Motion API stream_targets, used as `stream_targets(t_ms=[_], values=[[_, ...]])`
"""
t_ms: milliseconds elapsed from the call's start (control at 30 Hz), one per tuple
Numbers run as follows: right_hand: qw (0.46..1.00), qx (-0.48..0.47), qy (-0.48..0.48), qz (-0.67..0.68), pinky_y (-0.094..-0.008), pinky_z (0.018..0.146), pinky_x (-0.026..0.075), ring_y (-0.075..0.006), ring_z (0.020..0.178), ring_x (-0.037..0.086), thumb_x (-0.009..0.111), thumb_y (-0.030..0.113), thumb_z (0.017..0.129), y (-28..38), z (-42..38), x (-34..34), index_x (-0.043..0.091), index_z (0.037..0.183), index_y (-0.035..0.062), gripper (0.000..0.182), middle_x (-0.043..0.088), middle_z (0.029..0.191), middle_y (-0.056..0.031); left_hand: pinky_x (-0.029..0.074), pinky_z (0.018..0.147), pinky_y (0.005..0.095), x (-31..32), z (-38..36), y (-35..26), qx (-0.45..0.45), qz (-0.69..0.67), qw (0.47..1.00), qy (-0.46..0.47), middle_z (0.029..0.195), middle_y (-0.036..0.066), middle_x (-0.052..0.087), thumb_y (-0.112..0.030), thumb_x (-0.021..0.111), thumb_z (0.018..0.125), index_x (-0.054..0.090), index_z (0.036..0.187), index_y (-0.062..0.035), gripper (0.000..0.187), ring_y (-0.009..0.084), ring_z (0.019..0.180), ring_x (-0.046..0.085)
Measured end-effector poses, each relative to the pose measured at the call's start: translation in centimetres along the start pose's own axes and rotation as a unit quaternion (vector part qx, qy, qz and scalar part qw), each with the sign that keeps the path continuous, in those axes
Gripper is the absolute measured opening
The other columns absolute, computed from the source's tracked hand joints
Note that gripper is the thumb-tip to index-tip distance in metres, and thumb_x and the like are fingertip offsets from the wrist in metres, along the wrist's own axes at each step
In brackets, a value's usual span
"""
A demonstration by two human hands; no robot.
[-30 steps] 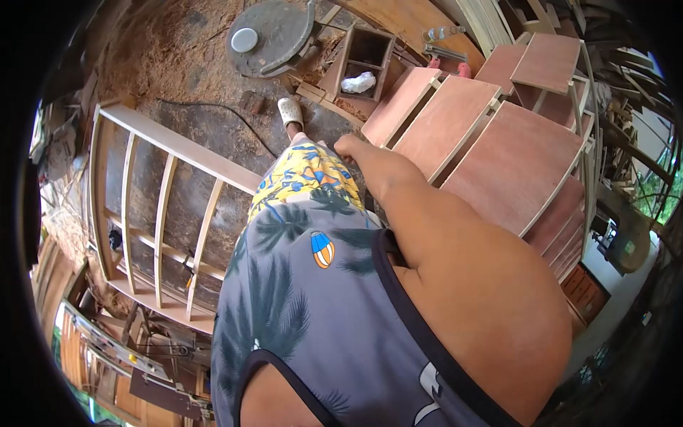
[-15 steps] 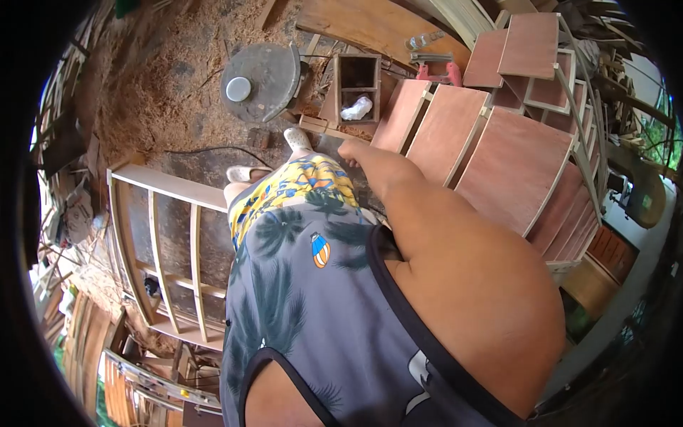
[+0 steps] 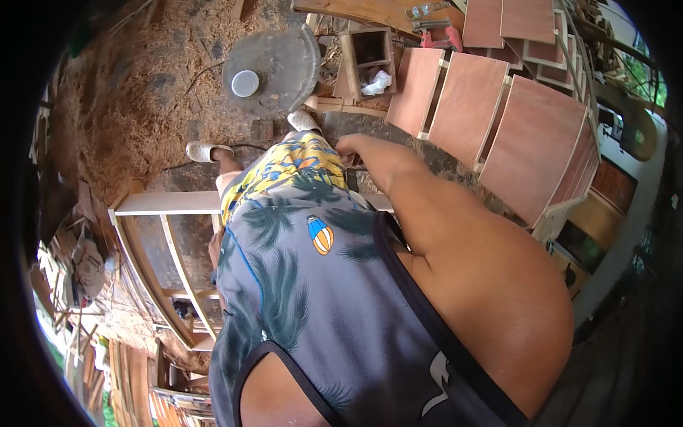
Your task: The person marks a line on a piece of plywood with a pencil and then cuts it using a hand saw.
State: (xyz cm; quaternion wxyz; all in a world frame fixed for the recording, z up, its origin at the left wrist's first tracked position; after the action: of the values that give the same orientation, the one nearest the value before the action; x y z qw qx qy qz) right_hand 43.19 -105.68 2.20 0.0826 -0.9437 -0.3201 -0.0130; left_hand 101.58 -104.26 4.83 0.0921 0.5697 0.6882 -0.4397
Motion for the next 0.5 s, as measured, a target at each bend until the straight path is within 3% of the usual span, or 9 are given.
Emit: stream_targets(t_ms=[33,67,100,167,233,300,333,400,500], values=[[1.0,0.007,0.001,0.007,-0.0484,0.068,0.059,-0.0327,0.08,0.072,0.066,0.038,0.088,1.2,-0.2,1.1,0.07,0.119,0.0097,0.042,0.072,0.112,-0.018,0.052,0.07,0.0326,-1.5,1.8,1.3,0.048,0.037,0.998,-0.014,0.092,0.015,0.07,-0.031,0.059,0.101,0.068,0.113,0.0041,0.038,0.0211,0.075,0.063],[1.0,0.022,-0.014,0.012,-0.0458,0.066,0.059,-0.0313,0.076,0.072,0.066,0.032,0.089,2.5,-0.5,1.8,0.071,0.113,0.0083,0.035,0.072,0.104,-0.0154,0.054,0.069,0.0316,-4.0,4.1,2.0,-0.147,-0.043,0.985,0.075,0.09,0.009,0.072,-0.034,0.061,0.099,0.068,0.113,0.0053,0.042,0.0184,0.076,0.065],[0.999,0.036,-0.034,0.015,-0.0432,0.063,0.059,-0.03,0.073,0.072,0.066,0.027,0.09,4.1,-1.0,2.1,0.072,0.108,0.0068,0.028,0.072,0.096,-0.0128,0.052,0.061,0.0351,-7.3,4.9,1.5,-0.209,-0.18,0.957,0.089,0.082,0.01,0.072,-0.038,0.06,0.098,0.068,0.112,0.0053,0.046,0.0212,0.066,0.063],[0.998,0.045,-0.039,0.021,-0.0421,0.059,0.058,-0.0283,0.067,0.07,0.065,0.023,0.09,7.9,-2.9,3.8,0.072,0.106,0.006,0.025,0.071,0.09,-0.0125,0.051,0.055,0.0339,-10.4,6.3,6.2,-0.228,-0.26,0.938,-0.021,0.082,0.01,0.071,-0.042,0.062,0.096,0.068,0.111,0.0051,0.05,0.0199,0.061,0.062],[0.998,0.046,-0.042,0.023,-0.0409,0.054,0.057,-0.0267,0.062,0.069,0.064,0.02,0.09,11.6,-4.8,5.7,0.072,0.104,0.0051,0.022,0.07,0.083,-0.0122,0.051,0.057,0.0304,-14.5,8.4,14.8,-0.273,-0.282,0.917,0.069,0.088,0.009,0.073,-0.036,0.064,0.095,0.064,0.124,-0.0039,0.043,0.0155,0.068,0.065],[0.981,-0.084,0.0,-0.175,-0.0376,0.047,0.052,-0.0239,0.054,0.063,0.066,0.02,0.089,16.7,-6.4,7.2,0.072,0.097,0.005,0.017,0.066,0.073,-0.0105,0.053,0.062,0.0308,-21.1,9.0,16.9,-0.326,-0.391,0.861,-0.008,0.099,0.013,0.072,-0.038,0.065,0.095,0.062,0.126,-0.0021,0.047,0.0168,0.073,0.066],[0.99,-0.071,0.024,-0.117,-0.0396,0.051,0.053,-0.022,0.058,0.065,0.073,0.026,0.086,17.6,-3.4,7.7,0.072,0.094,0.0049,0.023,0.068,0.077,-0.0096,0.055,0.065,0.0319,-23.9,9.5,18.6,-0.331,-0.396,0.856,-0.023,0.106,0.013,0.071,-0.039,0.063,0.096,0.061,0.128,-0.0014,0.049,0.0184,0.078,0.067],[0.998,0.001,-0.043,0.036,-0.0479,0.063,0.058,-0.0249,0.078,0.07,0.076,0.035,0.084,22.3,-6.0,9.8,0.073,0.1,0.0013,0.038,0.072,0.091,-0.0105,0.053,0.055,0.0306,-27.9,10.8,23.9,-0.337,-0.381,0.858,-0.069,0.096,0.011,0.072,-0.041,0.063,0.098,0.063,0.117,-0.0027,0.043,0.0167,0.07,0.066],[0.999,-0.049,-0.02,-0.008,-0.0499,0.07,0.059,-0.0339,0.091,0.071,0.072,0.042,0.086,24.1,-2.9,10.5,0.072,0.114,0.0026,0.049,0.071,0.111,-0.0165,0.052,0.053,0.0306,-32.7,12.3,28.3,-0.427,-0.321,0.84,-0.093,0.097,0.011,0.072,-0.037,0.061,0.099,0.064,0.116,-0.0036,0.037,0.0166,0.07,0.066]])
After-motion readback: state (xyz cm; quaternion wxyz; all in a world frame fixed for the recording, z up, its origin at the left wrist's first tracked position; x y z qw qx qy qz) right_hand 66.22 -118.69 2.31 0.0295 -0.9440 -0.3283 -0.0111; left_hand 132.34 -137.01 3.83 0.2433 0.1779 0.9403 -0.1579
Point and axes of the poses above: each hand's wrist, its own z-axis towards the middle knuckle, its own x-axis out of the palm, y = z × x, the point moved 1 cm from there along z, towards the middle knuckle
